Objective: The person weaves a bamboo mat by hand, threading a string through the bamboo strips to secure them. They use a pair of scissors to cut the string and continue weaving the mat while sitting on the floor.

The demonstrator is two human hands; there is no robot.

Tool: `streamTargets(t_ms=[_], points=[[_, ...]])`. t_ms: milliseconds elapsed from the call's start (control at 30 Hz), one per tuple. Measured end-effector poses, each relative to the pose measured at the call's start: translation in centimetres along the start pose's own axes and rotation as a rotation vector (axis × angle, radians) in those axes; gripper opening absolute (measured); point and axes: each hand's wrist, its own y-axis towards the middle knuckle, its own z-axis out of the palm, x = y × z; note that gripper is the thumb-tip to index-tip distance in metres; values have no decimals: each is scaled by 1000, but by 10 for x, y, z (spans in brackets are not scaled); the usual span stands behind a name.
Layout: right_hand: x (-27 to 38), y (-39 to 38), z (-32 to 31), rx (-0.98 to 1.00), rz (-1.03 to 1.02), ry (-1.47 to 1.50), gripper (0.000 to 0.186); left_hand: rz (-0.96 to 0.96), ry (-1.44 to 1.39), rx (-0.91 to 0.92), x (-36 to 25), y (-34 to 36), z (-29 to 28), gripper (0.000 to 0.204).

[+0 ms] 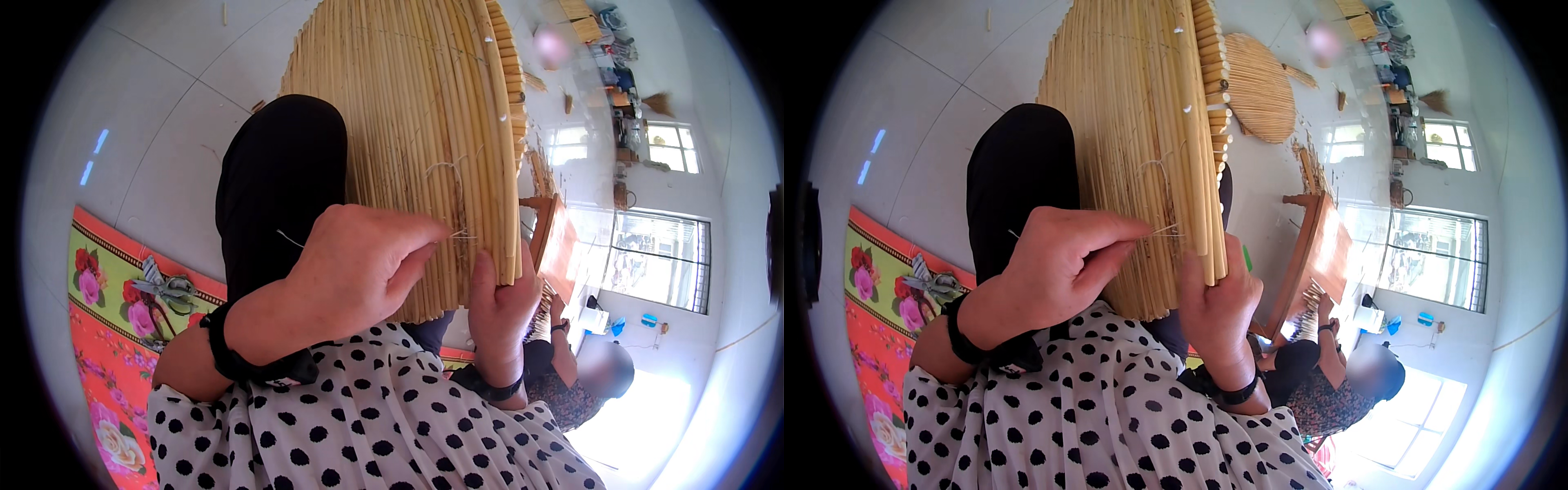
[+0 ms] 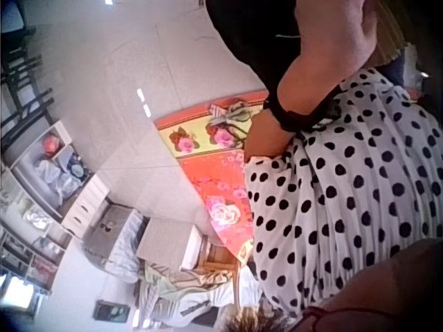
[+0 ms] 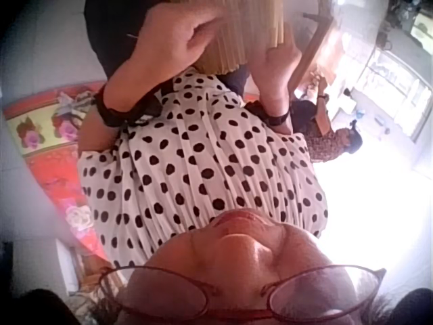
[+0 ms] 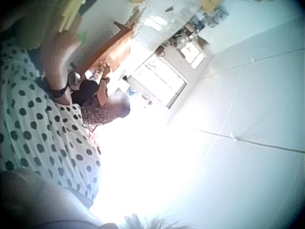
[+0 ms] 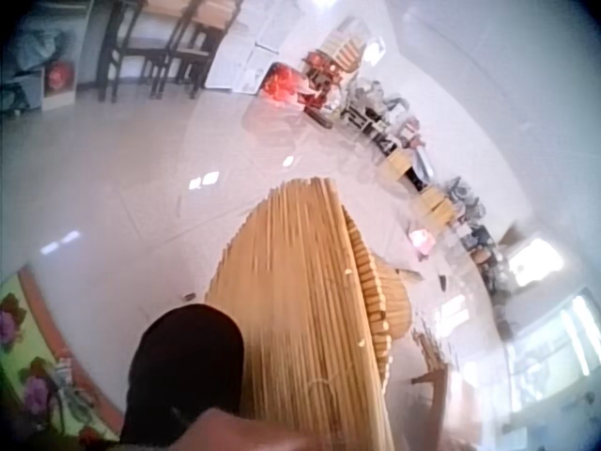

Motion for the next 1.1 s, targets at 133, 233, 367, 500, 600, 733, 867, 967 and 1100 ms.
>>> streamTargets(t_ms=[133,233,367,500,600,733,867,967,1100], points=[[3,0,1,-22,14,29,23,30,-10,8,0,0,1,19],[5,0,2,-28,25,80,22,27,1,9,1,0,0,17],[4,1,1,-23,-6,120,23,2,-58,-13,-1,0,0,16],[1,1,3,-41,-67,134,25,37,-81,8,3,2,-1,14],[5,0,1,-22,-41,76,23,12,-122,0,9,1,2,11],[3,-1,3,-45,-57,58,21,118,-165,-50,11,6,4,10],[3,-1,4,-65,-39,29,20,101,-90,9,9,5,2,10],[2,-2,4,-66,-12,27,19,-70,-69,66,0,2,-4,9],[5,-2,-2,2,87,7,19,63,-95,-92,1,10,-11,7]])
